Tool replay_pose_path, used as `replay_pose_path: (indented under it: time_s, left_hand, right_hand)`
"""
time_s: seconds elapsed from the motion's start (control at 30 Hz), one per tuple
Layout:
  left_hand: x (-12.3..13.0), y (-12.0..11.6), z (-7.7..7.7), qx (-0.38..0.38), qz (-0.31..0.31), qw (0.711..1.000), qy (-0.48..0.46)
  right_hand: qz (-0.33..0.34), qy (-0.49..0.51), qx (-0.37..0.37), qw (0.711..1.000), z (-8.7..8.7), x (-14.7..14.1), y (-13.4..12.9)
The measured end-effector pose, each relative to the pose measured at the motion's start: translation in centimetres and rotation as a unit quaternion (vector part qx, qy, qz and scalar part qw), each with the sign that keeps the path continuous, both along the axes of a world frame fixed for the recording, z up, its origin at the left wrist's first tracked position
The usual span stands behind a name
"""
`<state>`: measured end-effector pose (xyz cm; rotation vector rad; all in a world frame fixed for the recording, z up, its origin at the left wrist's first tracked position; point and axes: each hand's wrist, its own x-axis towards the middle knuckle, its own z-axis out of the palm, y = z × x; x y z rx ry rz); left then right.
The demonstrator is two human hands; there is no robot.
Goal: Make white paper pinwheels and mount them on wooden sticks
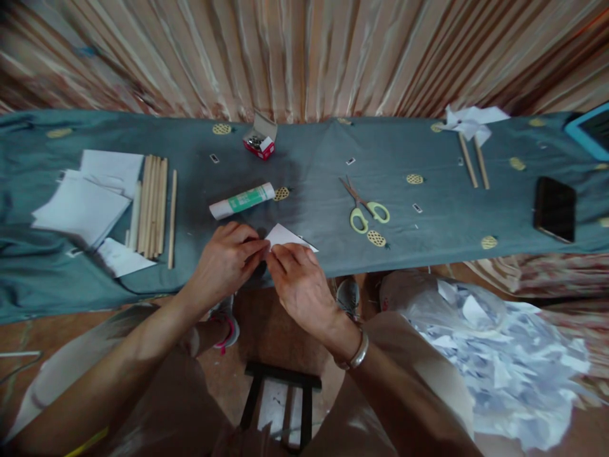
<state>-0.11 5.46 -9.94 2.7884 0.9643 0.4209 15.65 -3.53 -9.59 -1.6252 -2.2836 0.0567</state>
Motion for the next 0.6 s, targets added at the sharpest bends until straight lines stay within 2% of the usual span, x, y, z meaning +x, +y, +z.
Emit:
replay_pose_path:
  time_s: [0.3, 0.5, 0.6]
  left_hand:
    - [-0.1, -0.5, -0.3, 0.038, -0.006, 0.999, 0.024]
    - [-0.3, -0.4, -0.6, 0.037, 0.001, 0.999, 0.022]
    - [-0.2, -0.5, -0.6, 0.038, 0.002, 0.999, 0.021]
  right_hand:
    - [0.007, -0.029, 0.023, 0.999, -0.9, 0.7, -0.9]
    - [-0.097, -0.028, 0.036, 0.994, -1.3, 4.1, -2.1]
    - [-0.124, -0.041, 0.039, 0.991, -1.0, 4.9, -2.3]
